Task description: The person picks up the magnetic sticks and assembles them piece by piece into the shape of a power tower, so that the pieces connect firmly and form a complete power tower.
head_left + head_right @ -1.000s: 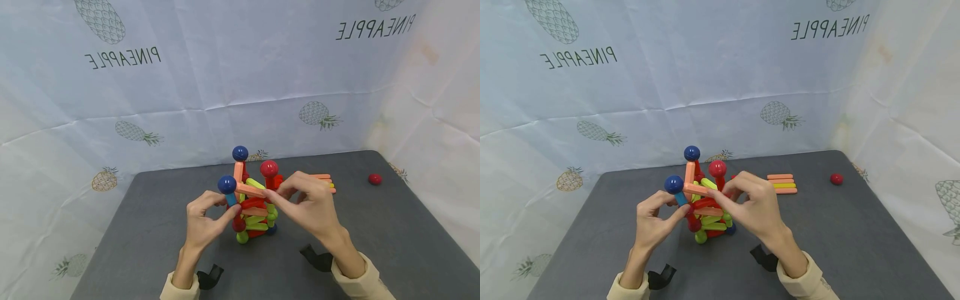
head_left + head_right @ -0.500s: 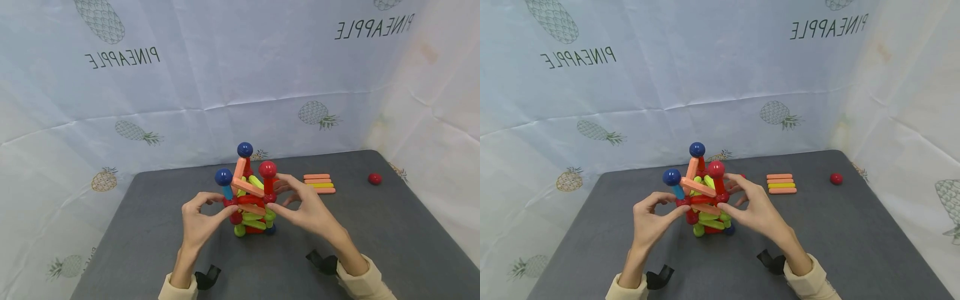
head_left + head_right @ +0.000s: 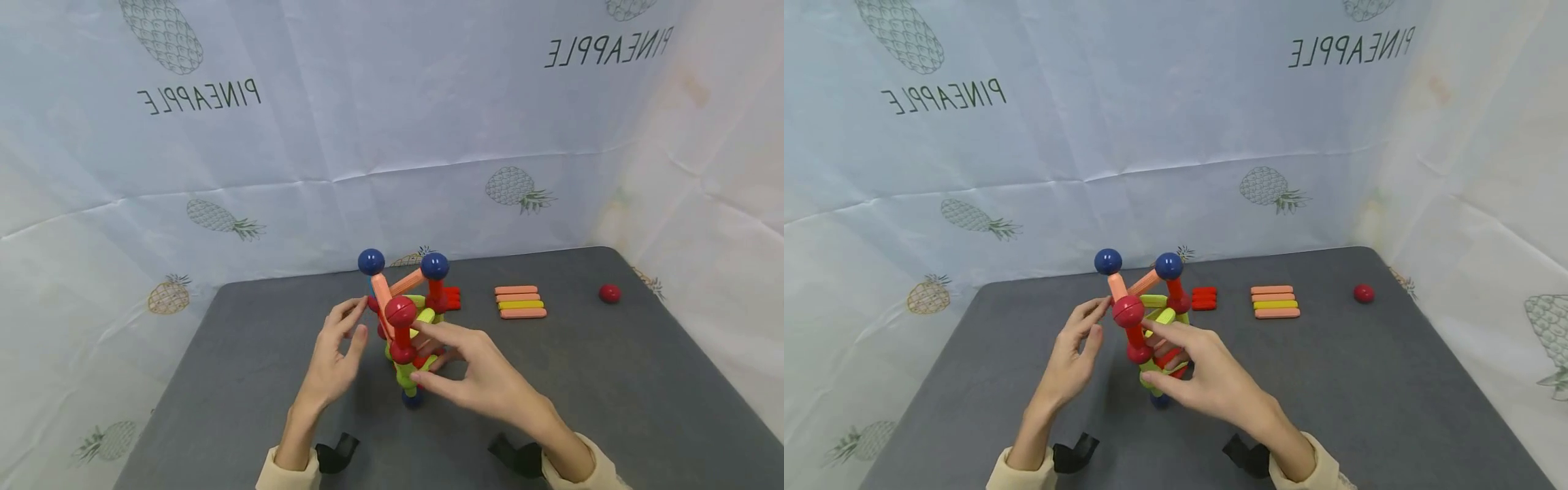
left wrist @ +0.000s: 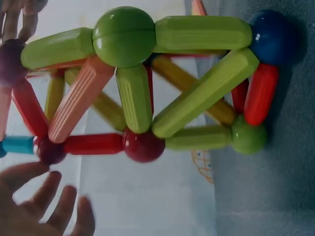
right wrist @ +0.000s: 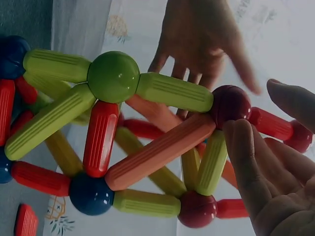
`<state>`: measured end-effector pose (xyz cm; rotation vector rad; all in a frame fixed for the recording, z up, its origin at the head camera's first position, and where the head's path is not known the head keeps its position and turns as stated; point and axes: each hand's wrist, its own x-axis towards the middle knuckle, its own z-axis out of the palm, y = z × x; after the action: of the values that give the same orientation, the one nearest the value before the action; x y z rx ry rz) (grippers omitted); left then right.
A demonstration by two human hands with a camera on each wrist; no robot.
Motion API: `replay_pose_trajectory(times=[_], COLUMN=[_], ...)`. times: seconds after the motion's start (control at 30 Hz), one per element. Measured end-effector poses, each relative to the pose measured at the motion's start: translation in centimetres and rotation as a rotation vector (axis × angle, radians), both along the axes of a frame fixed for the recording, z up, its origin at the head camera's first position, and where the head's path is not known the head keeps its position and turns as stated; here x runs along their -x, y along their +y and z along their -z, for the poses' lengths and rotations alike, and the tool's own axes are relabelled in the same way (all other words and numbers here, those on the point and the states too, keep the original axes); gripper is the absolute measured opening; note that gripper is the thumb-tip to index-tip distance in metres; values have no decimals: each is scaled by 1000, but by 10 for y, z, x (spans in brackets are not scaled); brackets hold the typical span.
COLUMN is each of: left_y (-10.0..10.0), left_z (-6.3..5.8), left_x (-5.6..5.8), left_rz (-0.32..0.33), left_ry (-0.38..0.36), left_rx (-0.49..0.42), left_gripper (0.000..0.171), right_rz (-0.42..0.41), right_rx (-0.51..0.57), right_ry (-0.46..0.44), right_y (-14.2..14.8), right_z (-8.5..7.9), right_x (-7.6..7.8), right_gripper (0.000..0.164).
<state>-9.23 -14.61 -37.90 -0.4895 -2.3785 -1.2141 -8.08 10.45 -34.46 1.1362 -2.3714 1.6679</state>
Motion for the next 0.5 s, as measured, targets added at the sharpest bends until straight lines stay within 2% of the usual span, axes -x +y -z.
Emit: replay_pose_trajectory(times=[0.1,0.2,0.3,0.37,0.43,0.5], left_y=[-2,-2,0,1,2,2], left_z=[-2,-3,-3,-1,0,1], left_x=[-5,-6,-3,-1,1,3], left_rz=[146,227,239,218,199,189], left_ry=[-86,-122,-104,-69,-32,-12], left_rx=[57,57,54,49,39,16], left_gripper=[84,98,87,74,65,61], right_rz=[-36,-70,-100,-97,-52,54], right_rx=[-23,-56,-88,-67,-2,90], right_ry=[-23,-22,-10,14,65,143], right_y=[-6,-10,-13,-12,-9,-2], right_z=[0,1,2,3,4,3], right_x=[-4,-6,-7,-6,-4,0], right_gripper=[68,75,80,73,59,43])
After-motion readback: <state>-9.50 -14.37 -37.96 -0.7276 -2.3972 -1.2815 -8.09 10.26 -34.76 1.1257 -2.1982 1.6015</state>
